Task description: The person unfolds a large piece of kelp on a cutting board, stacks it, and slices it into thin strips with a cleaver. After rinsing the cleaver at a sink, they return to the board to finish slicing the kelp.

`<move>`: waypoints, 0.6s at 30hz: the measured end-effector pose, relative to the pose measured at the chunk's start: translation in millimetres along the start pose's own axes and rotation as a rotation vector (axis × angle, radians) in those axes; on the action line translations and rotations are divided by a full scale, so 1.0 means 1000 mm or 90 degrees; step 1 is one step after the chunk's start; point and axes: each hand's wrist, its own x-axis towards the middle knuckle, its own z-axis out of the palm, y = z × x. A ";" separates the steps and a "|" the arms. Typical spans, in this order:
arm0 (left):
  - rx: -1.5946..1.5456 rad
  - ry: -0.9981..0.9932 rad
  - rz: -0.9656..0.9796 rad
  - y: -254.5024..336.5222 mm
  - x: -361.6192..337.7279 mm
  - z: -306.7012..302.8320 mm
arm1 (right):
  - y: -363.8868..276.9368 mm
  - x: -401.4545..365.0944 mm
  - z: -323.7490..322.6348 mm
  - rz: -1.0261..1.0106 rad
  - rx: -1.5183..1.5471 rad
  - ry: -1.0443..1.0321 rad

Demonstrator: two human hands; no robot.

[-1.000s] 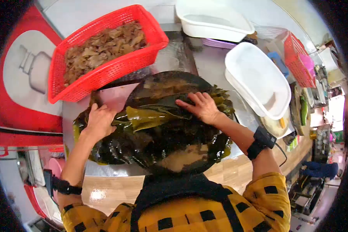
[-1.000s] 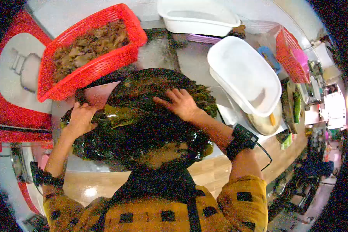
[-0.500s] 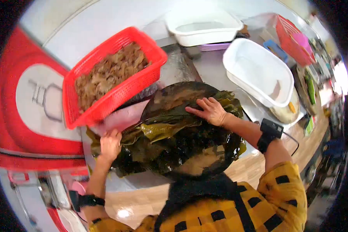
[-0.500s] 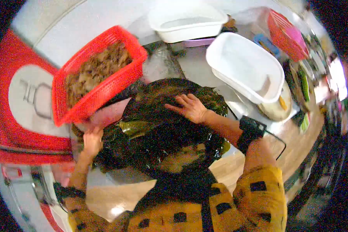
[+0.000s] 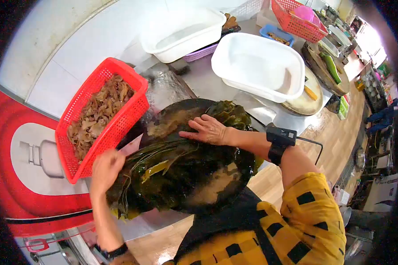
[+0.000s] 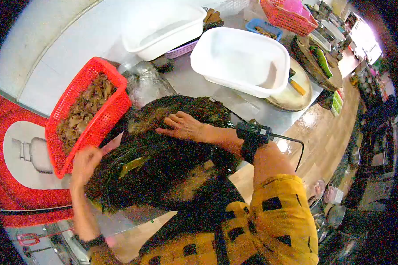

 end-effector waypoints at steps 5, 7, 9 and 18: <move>0.183 -0.039 0.166 0.084 0.092 0.099 | 0.001 -0.004 0.001 0.011 0.028 -0.002; 0.246 -0.049 0.103 0.097 0.086 0.129 | 0.001 -0.005 -0.004 0.046 0.043 -0.055; 0.222 -0.096 0.083 0.101 0.082 0.130 | 0.011 -0.008 -0.012 0.036 0.015 0.046; 0.225 -0.018 0.075 0.099 0.072 0.143 | 0.067 -0.008 -0.070 0.305 0.278 -0.344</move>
